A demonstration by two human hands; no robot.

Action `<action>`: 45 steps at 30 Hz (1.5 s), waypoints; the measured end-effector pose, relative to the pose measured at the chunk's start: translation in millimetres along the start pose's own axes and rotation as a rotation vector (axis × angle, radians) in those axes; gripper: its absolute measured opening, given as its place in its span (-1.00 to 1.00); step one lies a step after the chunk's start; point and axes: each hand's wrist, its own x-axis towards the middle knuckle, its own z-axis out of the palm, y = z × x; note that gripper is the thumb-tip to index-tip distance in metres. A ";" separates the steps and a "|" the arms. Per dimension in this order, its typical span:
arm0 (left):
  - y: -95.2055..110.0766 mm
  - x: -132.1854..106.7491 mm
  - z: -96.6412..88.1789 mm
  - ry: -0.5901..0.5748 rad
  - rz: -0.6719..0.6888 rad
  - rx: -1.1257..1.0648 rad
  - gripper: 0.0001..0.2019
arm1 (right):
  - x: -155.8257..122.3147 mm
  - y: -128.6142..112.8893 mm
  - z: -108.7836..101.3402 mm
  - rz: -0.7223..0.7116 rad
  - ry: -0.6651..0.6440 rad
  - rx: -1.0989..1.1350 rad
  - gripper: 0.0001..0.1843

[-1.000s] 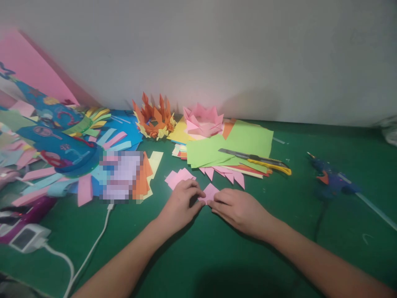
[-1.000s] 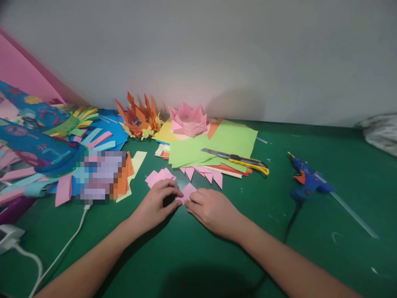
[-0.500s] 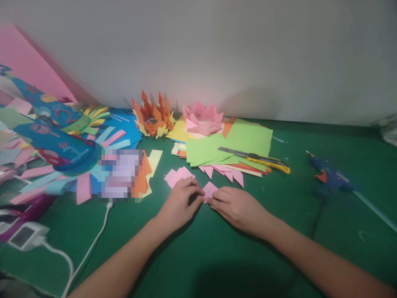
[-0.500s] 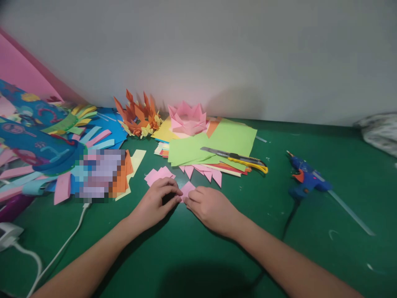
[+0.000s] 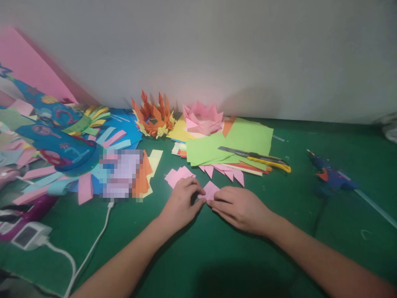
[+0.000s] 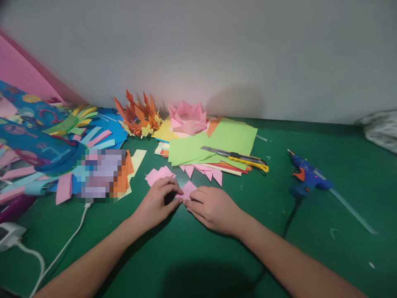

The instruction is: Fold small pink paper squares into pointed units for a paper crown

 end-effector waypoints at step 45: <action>4.1 -1.8 -8.1 -0.179 0.277 0.221 -0.73 | 11.5 -4.9 0.4 0.491 0.074 0.246 -0.71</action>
